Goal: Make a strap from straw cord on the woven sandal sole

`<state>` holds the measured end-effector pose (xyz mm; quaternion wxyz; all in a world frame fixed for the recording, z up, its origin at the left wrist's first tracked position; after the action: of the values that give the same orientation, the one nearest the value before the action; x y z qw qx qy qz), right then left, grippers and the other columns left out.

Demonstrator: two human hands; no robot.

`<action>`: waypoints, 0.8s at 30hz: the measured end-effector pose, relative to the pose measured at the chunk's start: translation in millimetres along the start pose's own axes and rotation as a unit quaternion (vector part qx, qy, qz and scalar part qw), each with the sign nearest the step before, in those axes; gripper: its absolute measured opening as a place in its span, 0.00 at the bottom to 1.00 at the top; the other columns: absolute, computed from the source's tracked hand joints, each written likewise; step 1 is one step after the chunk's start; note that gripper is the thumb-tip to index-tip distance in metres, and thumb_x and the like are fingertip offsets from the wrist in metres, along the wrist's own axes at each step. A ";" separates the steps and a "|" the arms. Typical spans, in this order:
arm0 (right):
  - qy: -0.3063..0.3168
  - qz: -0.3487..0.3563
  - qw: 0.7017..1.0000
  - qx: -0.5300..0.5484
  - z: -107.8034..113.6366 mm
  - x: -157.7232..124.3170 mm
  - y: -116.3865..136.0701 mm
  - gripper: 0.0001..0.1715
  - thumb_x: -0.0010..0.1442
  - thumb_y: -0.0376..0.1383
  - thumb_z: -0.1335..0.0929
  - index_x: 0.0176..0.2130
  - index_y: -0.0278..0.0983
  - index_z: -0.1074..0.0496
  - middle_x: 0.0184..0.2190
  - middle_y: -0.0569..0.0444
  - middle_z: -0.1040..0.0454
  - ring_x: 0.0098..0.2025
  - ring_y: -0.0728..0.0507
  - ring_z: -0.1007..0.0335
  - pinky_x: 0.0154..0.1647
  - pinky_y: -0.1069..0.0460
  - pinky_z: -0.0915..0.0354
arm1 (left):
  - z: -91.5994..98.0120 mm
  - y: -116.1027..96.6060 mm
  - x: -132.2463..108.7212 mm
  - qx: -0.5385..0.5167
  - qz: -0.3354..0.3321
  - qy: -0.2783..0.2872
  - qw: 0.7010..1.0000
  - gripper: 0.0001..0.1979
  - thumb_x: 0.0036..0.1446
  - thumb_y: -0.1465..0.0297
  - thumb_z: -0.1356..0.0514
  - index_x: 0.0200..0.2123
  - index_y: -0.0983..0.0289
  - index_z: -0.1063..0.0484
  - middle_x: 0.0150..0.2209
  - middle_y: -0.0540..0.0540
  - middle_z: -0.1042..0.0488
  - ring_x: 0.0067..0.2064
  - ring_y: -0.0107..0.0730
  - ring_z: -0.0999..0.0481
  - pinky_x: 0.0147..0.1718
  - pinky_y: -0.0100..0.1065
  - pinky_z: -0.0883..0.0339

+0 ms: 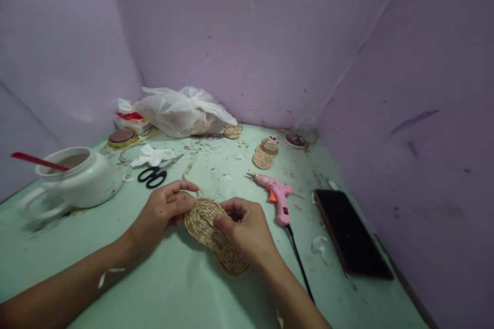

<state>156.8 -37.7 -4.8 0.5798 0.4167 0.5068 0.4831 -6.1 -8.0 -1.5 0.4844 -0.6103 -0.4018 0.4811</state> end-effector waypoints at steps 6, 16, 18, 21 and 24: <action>-0.025 0.040 0.997 -0.068 22.1 6.9 3.6 0.17 0.44 0.41 0.30 0.33 0.33 0.26 0.25 0.50 0.23 0.27 0.45 0.29 0.28 0.52 0.37 | -0.8 9.4 7.3 0.004 0.050 -0.004 0.999 0.14 0.36 0.63 0.35 0.23 0.67 0.31 0.16 0.47 0.36 0.17 0.19 0.43 0.16 0.24 0.54; -0.196 -0.089 0.885 -0.413 99.8 24.4 -17.7 0.13 0.43 0.44 0.32 0.18 0.39 0.32 0.13 0.52 0.32 0.19 0.44 0.35 0.19 0.52 0.50 | 1.8 13.9 15.2 -0.032 0.061 -0.016 0.997 0.14 0.34 0.64 0.34 0.23 0.67 0.31 0.16 0.46 0.36 0.16 0.16 0.47 0.15 0.23 0.58; -0.175 -0.112 0.915 -0.344 95.6 26.5 -20.5 0.07 0.42 0.38 0.32 0.19 0.39 0.34 0.11 0.55 0.35 0.17 0.45 0.37 0.18 0.53 0.49 | 1.8 11.7 14.8 -0.045 0.072 -0.012 0.996 0.13 0.35 0.65 0.35 0.23 0.68 0.31 0.15 0.45 0.37 0.15 0.16 0.48 0.15 0.23 0.59; -0.133 -0.128 0.977 -0.109 87.3 22.2 -21.1 0.04 0.41 0.33 0.33 0.22 0.38 0.36 0.13 0.59 0.36 0.17 0.48 0.39 0.19 0.53 0.43 | 1.2 8.5 13.9 -0.067 0.083 -0.002 0.994 0.11 0.37 0.67 0.36 0.23 0.68 0.31 0.15 0.45 0.38 0.15 0.15 0.50 0.15 0.23 0.62; -0.059 -0.087 0.993 0.061 79.3 11.4 -20.0 0.09 0.43 0.36 0.32 0.29 0.36 0.34 0.21 0.57 0.34 0.21 0.49 0.38 0.21 0.55 0.40 | 0.7 8.4 14.5 -0.066 0.091 -0.002 0.994 0.11 0.37 0.67 0.36 0.23 0.69 0.31 0.15 0.45 0.38 0.15 0.14 0.51 0.15 0.24 0.65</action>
<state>238.2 -29.7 -15.4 0.6223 0.4335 0.5339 0.3737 -3.4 4.3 -12.7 0.3963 -0.6742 -0.3764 0.4968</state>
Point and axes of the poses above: each hand's wrist, its own x-axis towards the middle knuckle, its own z-axis out of the back of the hand, y = z × x, the point moved 1 cm from there along x, towards the middle knuckle
